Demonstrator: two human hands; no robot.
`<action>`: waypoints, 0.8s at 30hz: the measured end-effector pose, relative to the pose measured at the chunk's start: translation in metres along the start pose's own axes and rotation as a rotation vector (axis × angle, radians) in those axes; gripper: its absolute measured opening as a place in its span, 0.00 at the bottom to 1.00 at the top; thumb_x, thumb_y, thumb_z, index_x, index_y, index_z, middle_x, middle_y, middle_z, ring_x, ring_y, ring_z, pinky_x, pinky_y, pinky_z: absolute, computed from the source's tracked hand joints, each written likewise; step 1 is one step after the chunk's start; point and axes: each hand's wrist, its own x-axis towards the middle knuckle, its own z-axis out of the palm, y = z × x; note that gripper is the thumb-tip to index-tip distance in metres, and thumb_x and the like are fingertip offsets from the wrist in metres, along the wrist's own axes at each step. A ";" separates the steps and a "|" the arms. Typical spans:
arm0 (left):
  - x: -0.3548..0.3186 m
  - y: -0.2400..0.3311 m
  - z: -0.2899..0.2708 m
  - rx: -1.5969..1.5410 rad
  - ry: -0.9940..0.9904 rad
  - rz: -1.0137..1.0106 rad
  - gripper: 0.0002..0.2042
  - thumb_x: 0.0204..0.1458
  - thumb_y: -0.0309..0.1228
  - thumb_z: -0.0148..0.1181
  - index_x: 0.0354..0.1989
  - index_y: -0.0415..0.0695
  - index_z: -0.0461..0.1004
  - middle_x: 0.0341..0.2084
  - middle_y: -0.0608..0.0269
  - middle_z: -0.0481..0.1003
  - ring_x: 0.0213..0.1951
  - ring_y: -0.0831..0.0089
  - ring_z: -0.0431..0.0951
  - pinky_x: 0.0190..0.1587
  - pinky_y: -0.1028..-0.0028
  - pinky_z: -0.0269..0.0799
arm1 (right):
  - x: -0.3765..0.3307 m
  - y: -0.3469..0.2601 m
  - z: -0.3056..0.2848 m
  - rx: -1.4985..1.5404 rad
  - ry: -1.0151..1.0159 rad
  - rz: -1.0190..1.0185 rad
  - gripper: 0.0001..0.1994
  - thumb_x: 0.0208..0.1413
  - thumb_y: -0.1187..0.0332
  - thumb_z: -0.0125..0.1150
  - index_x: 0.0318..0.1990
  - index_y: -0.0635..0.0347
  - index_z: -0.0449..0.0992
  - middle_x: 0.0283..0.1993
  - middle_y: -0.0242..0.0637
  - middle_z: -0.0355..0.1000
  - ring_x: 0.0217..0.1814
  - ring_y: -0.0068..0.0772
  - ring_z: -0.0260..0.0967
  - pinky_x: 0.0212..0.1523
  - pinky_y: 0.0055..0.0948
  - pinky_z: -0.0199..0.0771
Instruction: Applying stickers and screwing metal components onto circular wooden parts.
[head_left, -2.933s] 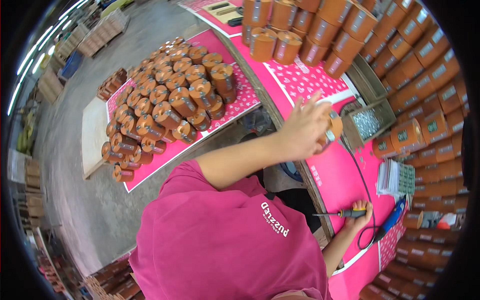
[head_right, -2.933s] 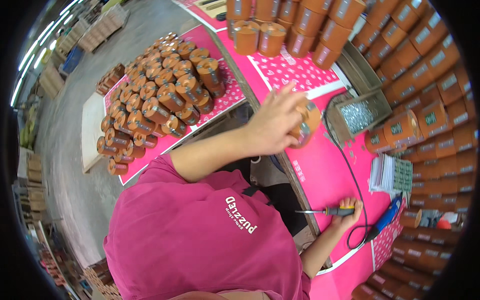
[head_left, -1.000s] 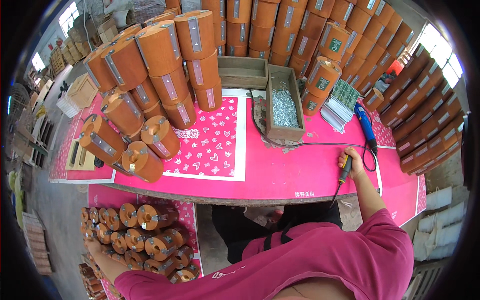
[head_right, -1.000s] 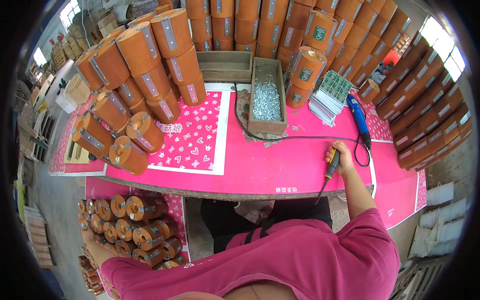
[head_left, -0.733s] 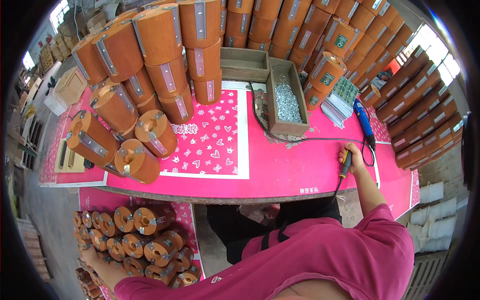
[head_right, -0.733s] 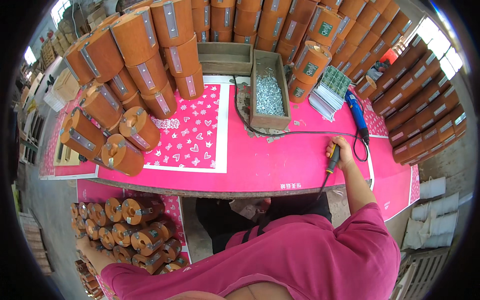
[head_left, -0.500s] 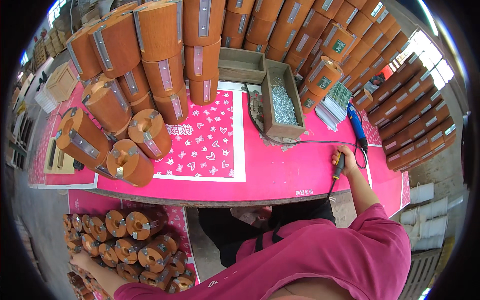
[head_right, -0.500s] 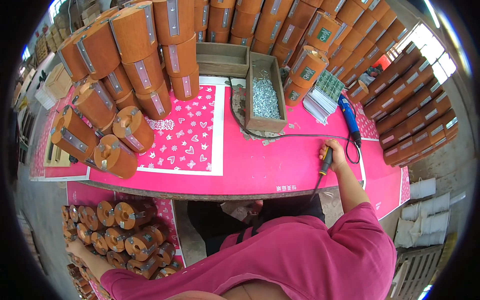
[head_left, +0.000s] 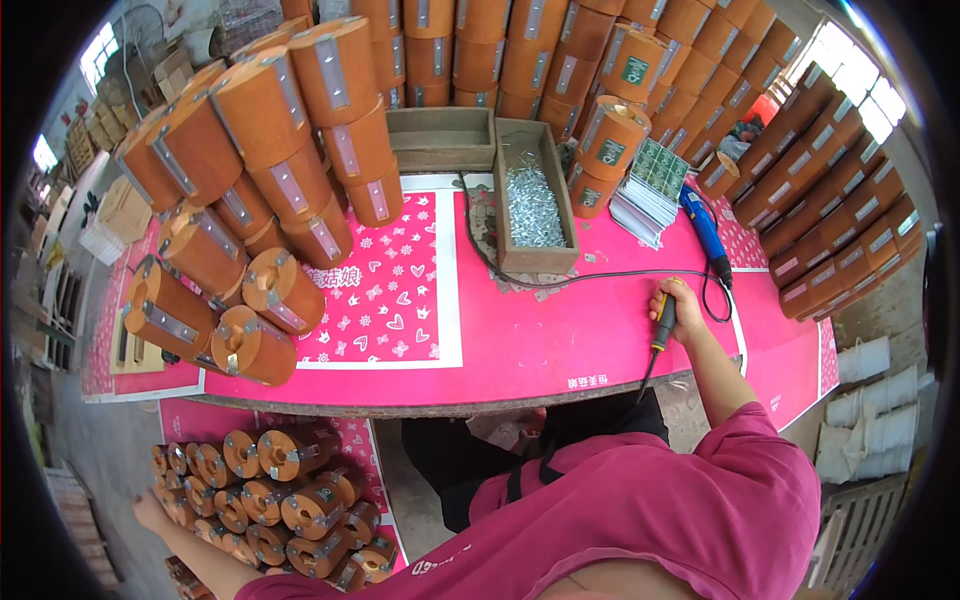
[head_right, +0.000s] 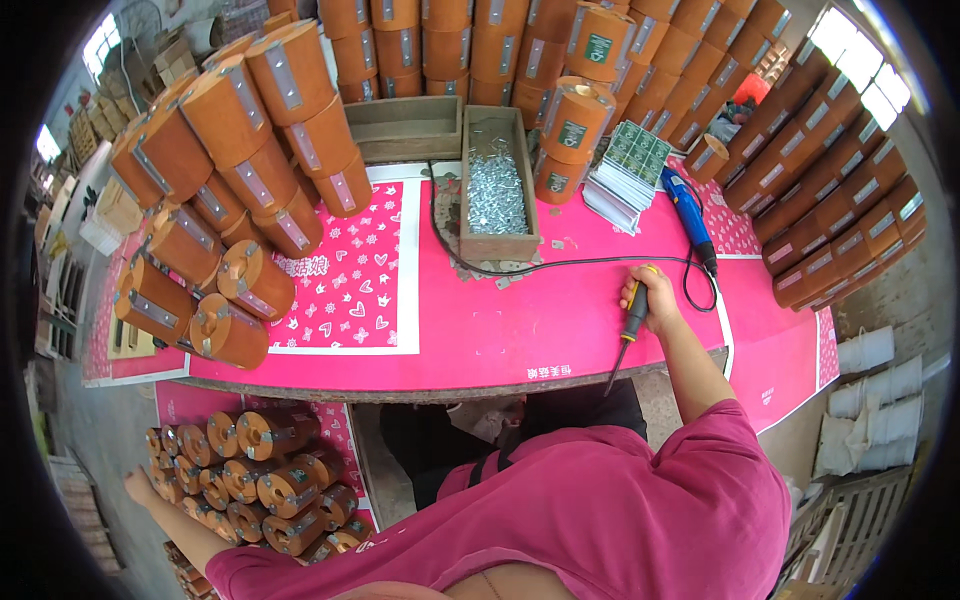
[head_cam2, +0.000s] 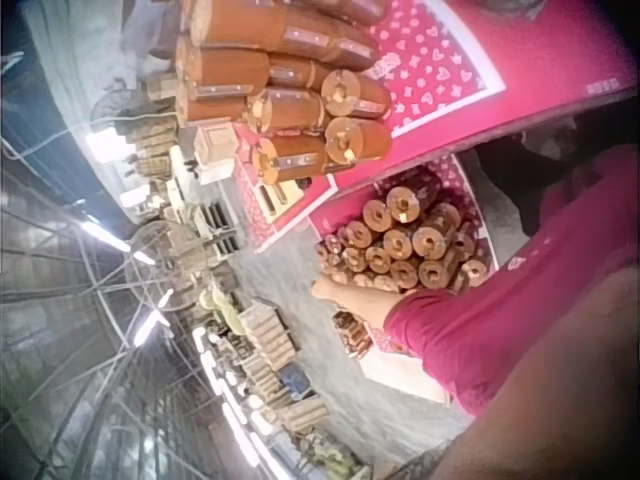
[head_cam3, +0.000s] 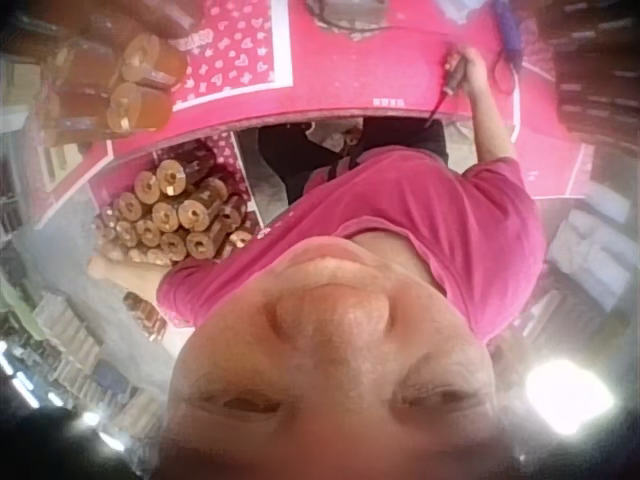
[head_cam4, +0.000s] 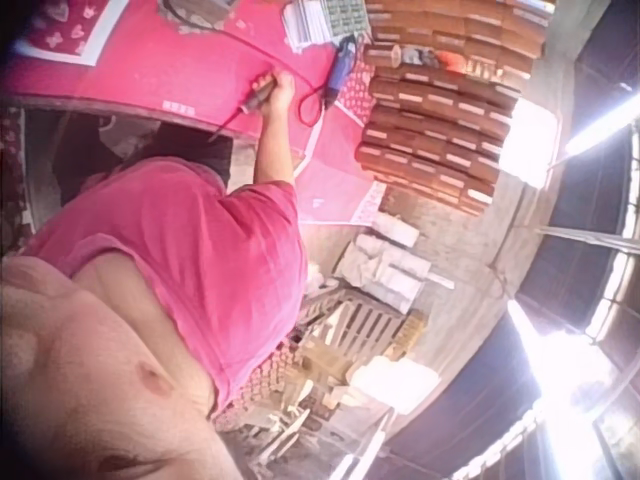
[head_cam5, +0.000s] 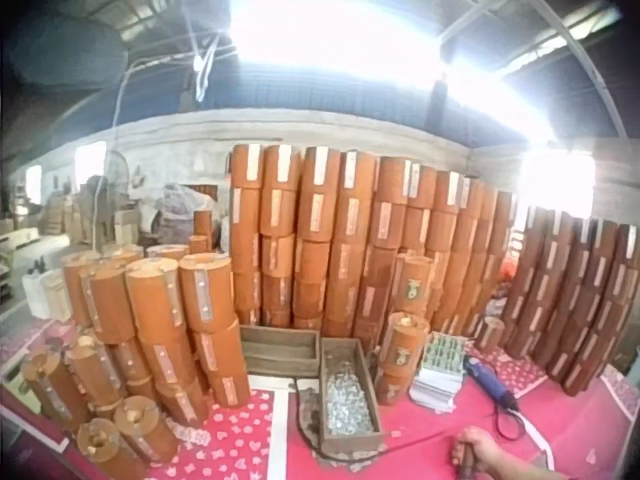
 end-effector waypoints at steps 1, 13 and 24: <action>0.000 0.015 -0.018 -0.012 0.228 0.068 0.23 0.45 0.40 0.57 0.46 0.38 0.69 0.44 0.47 0.70 0.46 0.54 0.70 0.48 0.62 0.64 | 0.001 0.000 -0.001 0.019 -0.004 0.000 0.06 0.48 0.72 0.52 0.29 0.58 0.60 0.20 0.35 0.60 0.18 0.28 0.59 0.17 0.30 0.66; -0.377 0.469 -0.270 -1.524 0.101 1.476 0.19 0.45 0.21 0.56 0.48 0.42 0.65 0.51 0.60 0.63 0.52 0.70 0.64 0.54 0.72 0.59 | -0.003 0.001 -0.021 0.258 -0.129 -0.028 0.07 0.47 0.75 0.52 0.30 0.57 0.60 0.19 0.38 0.61 0.16 0.32 0.62 0.16 0.33 0.68; -0.610 0.678 -0.260 -0.809 -0.206 1.382 0.28 0.36 0.42 0.64 0.47 0.43 0.67 0.56 0.47 0.50 0.52 0.53 0.64 0.55 0.66 0.61 | 0.014 0.005 -0.018 0.473 -0.309 0.011 0.07 0.48 0.77 0.52 0.32 0.56 0.60 0.19 0.39 0.61 0.16 0.33 0.62 0.17 0.35 0.68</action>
